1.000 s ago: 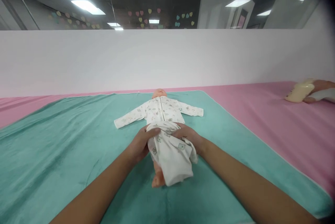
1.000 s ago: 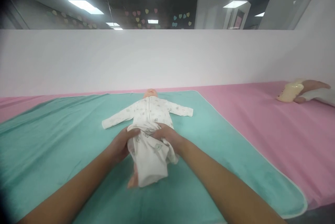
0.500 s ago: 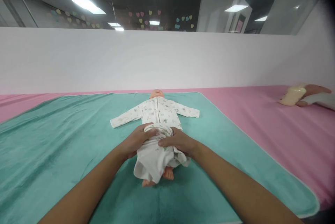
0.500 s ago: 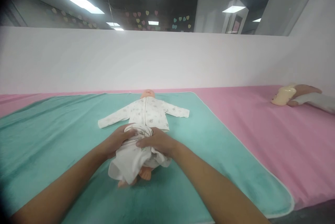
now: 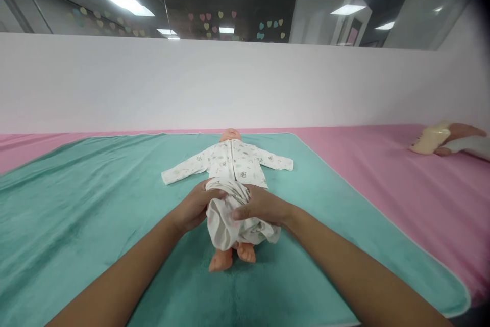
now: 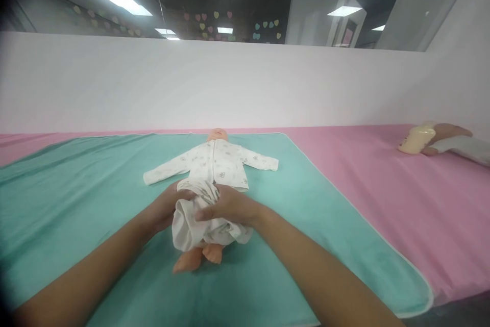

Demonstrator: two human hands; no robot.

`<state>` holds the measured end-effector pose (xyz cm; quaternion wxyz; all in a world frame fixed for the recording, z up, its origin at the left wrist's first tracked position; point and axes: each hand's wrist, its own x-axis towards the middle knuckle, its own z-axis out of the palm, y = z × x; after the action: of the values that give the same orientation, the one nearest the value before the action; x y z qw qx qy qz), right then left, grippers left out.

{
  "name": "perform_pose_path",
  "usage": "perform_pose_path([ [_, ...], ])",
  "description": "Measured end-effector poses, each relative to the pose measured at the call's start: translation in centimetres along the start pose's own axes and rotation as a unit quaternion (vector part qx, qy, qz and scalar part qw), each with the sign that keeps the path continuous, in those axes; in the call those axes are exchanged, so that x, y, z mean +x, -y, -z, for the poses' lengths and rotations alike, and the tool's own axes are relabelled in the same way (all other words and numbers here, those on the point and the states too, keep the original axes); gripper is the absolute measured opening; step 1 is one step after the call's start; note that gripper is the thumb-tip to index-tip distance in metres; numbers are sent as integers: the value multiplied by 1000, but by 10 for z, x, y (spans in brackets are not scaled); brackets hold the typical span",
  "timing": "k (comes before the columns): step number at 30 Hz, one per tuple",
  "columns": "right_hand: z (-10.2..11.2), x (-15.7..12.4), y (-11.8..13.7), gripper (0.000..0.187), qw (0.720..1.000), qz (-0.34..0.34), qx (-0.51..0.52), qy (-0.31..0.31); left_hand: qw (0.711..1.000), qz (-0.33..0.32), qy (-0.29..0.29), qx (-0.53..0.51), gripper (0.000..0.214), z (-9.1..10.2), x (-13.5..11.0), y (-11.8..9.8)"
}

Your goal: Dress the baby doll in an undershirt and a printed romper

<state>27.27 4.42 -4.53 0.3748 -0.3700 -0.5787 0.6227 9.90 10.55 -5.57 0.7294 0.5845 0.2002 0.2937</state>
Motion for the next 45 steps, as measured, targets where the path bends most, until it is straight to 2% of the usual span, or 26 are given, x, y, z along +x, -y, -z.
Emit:
perform_pose_path([
  [2, -2, -1, 3, 49, 999, -17, -46, 0, 1000, -9, 19, -15, 34, 1, 0, -1],
  [4, -4, -2, 2, 42, 999, -16, -38, -28, 999, -12, 34, -11, 36, 0, -1, -3],
  [9, -4, 1, -11, 30, 984, 16, 153, -88, 996, -4, 43, 74, 39, -5, -2, -8],
  [13, 2, 3, -21, 10, 968, -6, 240, -69, 992, -4, 52, 114, 39, -8, 0, -9],
  [15, 3, 4, -21, 12, 969, -5, 245, -32, 992, -5, 59, 113, 39, -9, 1, -9],
  [17, 2, 4, -21, 15, 972, 18, 232, -27, 992, -14, 66, 111, 38, -9, 1, -9],
  [20, -2, 6, -19, 14, 977, 49, 195, -70, 988, -32, 50, 145, 42, -11, -1, -10],
  [23, -5, 7, -17, 20, 982, 58, 143, -108, 973, -37, 2, 226, 65, -19, -11, -15],
  [25, -5, 6, -14, 24, 987, 56, 106, -109, 956, -45, -35, 287, 80, -28, -19, -19],
  [27, -5, 3, -11, 26, 993, 52, 62, -89, 927, -60, -65, 365, 78, -37, -25, -21],
  [30, -5, -2, -7, 23, 997, 46, -16, -54, 850, -87, -110, 507, 68, -47, -27, -16],
  [32, -4, -3, -6, 19, 995, 44, -62, -58, 795, -105, -145, 579, 66, -49, -22, -9],
  [33, -4, -3, -7, 17, 993, 48, -87, -70, 777, -115, -162, 598, 62, -48, -20, -5],
  [35, -5, 0, -10, 17, 980, 69, -154, -105, 768, -125, -192, 598, 44, -45, -16, 0],
  [37, -7, 2, -14, 15, 954, 103, -243, -143, 788, -103, -228, 563, 25, -45, -18, 2],
  [40, -13, 3, -17, 8, 886, 158, -394, -185, 828, -11, -269, 492, 15, -55, -31, -2],
  [42, -16, 1, -16, 4, 839, 181, -480, -183, 840, 45, -294, 454, 14, -66, -44, -6],
  [45, -17, -4, -12, 8, 791, 178, -572, -122, 841, 102, -337, 411, 19, -84, -65, -10],
])
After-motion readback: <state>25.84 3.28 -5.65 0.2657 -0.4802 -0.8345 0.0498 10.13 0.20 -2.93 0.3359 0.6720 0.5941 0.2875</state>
